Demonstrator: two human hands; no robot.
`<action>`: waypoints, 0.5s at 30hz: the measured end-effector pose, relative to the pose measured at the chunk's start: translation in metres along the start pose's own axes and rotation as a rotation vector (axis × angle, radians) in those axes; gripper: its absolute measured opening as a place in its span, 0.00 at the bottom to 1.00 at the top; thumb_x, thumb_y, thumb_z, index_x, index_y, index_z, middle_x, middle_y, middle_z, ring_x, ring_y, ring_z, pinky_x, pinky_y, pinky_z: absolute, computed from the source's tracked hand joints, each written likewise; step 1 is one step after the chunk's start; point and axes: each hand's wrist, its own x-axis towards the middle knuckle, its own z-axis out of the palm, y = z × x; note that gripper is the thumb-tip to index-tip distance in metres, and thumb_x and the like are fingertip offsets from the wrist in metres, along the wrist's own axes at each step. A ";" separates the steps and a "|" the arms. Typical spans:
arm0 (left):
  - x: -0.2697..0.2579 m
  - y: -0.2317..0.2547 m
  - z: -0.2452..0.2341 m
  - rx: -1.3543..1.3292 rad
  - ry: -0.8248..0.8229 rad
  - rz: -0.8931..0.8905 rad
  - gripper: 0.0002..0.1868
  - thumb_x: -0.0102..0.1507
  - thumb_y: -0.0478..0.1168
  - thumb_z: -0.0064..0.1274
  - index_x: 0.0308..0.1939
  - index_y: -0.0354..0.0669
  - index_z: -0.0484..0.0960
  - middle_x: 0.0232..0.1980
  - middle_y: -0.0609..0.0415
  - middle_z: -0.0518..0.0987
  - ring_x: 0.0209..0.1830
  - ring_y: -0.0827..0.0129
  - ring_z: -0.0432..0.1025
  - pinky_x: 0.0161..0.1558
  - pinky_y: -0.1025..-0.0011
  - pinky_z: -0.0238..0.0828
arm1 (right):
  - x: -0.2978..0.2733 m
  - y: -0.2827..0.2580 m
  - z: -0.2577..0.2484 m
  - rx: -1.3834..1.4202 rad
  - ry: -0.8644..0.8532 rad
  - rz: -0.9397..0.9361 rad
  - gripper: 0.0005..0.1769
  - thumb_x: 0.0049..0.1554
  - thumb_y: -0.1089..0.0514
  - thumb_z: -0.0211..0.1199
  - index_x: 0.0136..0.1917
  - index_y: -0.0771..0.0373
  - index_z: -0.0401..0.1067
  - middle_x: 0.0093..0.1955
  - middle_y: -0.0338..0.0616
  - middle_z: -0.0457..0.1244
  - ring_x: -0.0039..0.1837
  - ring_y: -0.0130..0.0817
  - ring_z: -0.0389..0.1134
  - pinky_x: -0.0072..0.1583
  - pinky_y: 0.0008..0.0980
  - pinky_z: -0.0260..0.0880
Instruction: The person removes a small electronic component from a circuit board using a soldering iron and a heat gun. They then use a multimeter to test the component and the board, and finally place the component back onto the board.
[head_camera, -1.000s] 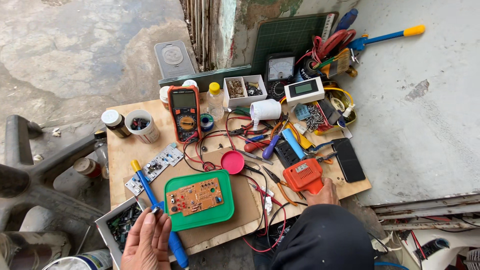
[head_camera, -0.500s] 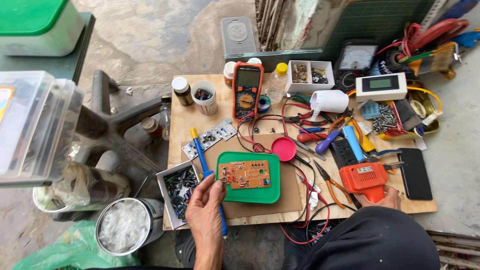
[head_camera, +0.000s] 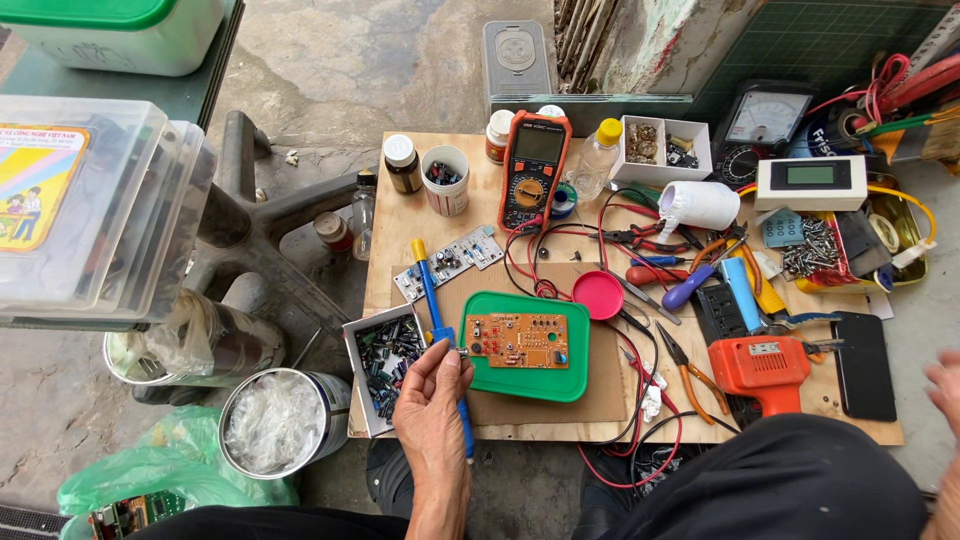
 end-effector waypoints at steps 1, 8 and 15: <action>0.002 -0.002 0.000 -0.038 0.006 0.016 0.24 0.68 0.36 0.60 0.68 0.34 0.85 0.61 0.41 0.88 0.60 0.54 0.84 0.66 0.64 0.87 | -0.032 -0.054 0.017 0.039 -0.046 -0.107 0.20 0.79 0.65 0.64 0.80 0.67 0.66 0.74 0.54 0.67 0.74 0.43 0.68 0.77 0.43 0.66; -0.011 0.004 0.003 -0.115 0.002 -0.025 0.23 0.68 0.35 0.61 0.67 0.31 0.87 0.55 0.39 0.90 0.54 0.56 0.85 0.61 0.67 0.86 | -0.102 -0.139 0.199 -0.462 -0.952 -0.259 0.51 0.61 0.40 0.71 0.90 0.43 0.50 0.94 0.42 0.44 0.92 0.41 0.44 0.88 0.53 0.42; -0.004 -0.003 -0.006 -0.234 0.010 -0.127 0.23 0.68 0.31 0.62 0.68 0.28 0.87 0.54 0.38 0.88 0.50 0.57 0.83 0.60 0.67 0.84 | -0.108 -0.072 0.246 -0.516 -0.860 -0.637 0.57 0.56 0.40 0.75 0.90 0.49 0.50 0.94 0.42 0.46 0.92 0.43 0.44 0.82 0.56 0.50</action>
